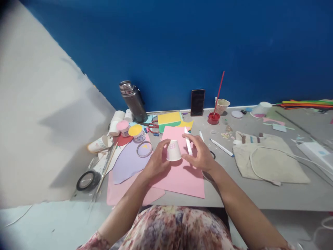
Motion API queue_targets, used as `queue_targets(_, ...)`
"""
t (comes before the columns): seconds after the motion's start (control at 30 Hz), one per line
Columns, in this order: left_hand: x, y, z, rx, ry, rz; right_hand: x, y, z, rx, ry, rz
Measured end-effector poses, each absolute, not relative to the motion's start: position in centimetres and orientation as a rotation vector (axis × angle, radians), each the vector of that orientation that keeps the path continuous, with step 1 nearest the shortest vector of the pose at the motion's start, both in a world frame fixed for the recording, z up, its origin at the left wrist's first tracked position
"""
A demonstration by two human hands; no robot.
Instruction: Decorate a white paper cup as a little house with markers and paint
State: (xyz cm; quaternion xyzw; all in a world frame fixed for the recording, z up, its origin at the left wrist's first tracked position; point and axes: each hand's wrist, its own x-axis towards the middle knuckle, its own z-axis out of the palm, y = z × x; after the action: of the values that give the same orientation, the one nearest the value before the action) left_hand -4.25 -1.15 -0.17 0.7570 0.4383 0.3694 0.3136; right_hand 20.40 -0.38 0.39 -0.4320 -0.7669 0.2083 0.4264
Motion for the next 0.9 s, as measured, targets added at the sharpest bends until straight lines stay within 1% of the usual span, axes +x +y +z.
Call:
queue_targets(0.1,-3.9,-1.6,0.5,1.916,1.255,1.021,20.7,-0.1,0.1,-1.074,-1.858,0.542)
queue_targets(0.2,-3.4,-1.6,1.3,1.720,1.287,1.164,20.7,0.4,-0.5,-1.141,-1.901,0.408)
queue_targets(0.3,-3.4,-1.2,1.4,1.448,1.206,1.281,20.6,0.9,-1.3,-1.200,-2.064,0.246)
queue_targets(0.4,-3.4,-0.7,1.1,1.237,1.099,1.293,20.2,1.0,-2.1,-1.173,-2.194,0.234)
queue_targets(0.5,-3.5,-0.5,0.8,1.150,1.074,1.303,19.6,0.7,-2.6,-1.174,-2.281,0.245)
queue_targets(0.63,-3.4,-0.1,1.2,1.241,1.150,1.303,19.0,0.3,-2.4,-1.243,-2.345,0.245)
queue_targets(0.77,-3.3,0.8,2.2,1.584,1.264,1.218,18.7,0.3,-1.8,-1.317,-2.398,0.245)
queue_targets(0.9,-2.8,2.3,1.9,1.668,1.324,1.319,18.2,0.0,-1.4,-1.390,-2.414,0.235)
